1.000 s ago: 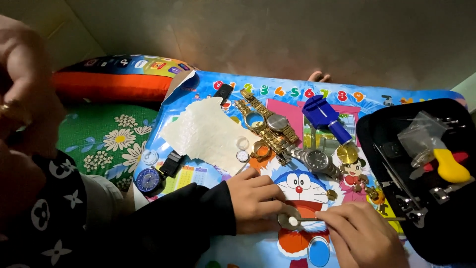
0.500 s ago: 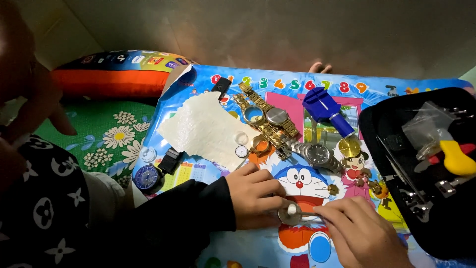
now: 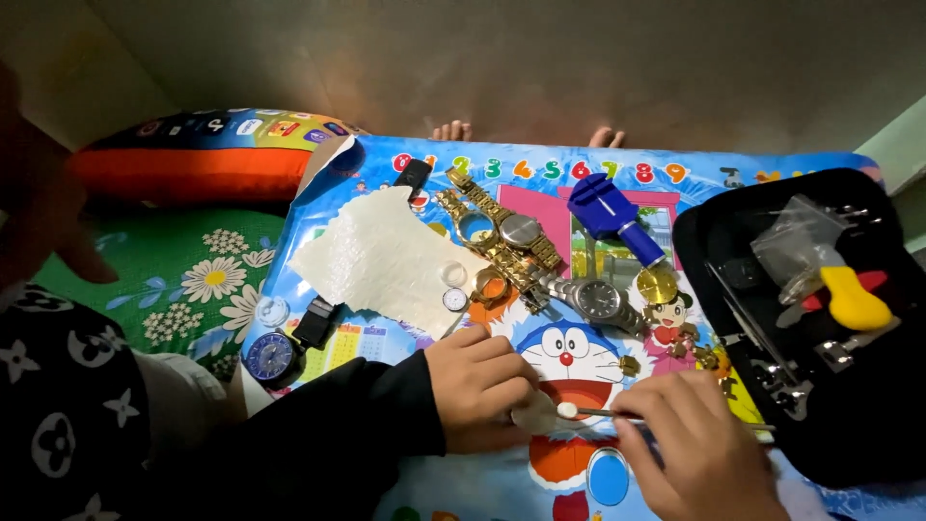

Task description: Reassembling various wristwatches by placing internal components into cases and securing the back covers using small tools.

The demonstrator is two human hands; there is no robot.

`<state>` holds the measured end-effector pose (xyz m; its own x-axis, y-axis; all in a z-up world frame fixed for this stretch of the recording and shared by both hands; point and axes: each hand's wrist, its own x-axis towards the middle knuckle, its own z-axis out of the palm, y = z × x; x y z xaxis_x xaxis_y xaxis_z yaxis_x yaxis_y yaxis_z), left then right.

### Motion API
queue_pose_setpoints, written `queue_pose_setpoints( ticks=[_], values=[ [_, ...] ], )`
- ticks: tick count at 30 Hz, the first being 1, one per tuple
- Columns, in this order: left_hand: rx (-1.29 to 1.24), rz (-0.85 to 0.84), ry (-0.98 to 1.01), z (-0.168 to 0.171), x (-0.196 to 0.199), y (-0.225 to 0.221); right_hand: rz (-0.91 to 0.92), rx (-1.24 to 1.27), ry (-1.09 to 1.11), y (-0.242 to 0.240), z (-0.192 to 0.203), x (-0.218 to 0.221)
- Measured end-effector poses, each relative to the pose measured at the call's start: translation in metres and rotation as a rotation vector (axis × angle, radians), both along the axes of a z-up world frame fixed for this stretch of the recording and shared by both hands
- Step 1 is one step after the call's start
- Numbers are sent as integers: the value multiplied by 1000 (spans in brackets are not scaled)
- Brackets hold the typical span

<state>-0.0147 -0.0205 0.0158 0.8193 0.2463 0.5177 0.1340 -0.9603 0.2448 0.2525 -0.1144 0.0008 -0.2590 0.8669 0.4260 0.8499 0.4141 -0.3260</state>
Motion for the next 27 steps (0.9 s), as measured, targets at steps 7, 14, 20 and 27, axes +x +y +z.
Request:
queue_pose_setpoints(
  ticks=[7,14,20,27],
  values=[
    [-19,3,-76,1,3,-1,93,-33,-6,1,-2,-4],
    [-11,-22,5,2,1,0,124,-48,7,-1,6,-6],
    [10,5,100,-6,0,1,193,-14,32,0,21,-16],
    [56,-10,63,-1,0,0,209,48,33,-2,26,-14]
  ],
)
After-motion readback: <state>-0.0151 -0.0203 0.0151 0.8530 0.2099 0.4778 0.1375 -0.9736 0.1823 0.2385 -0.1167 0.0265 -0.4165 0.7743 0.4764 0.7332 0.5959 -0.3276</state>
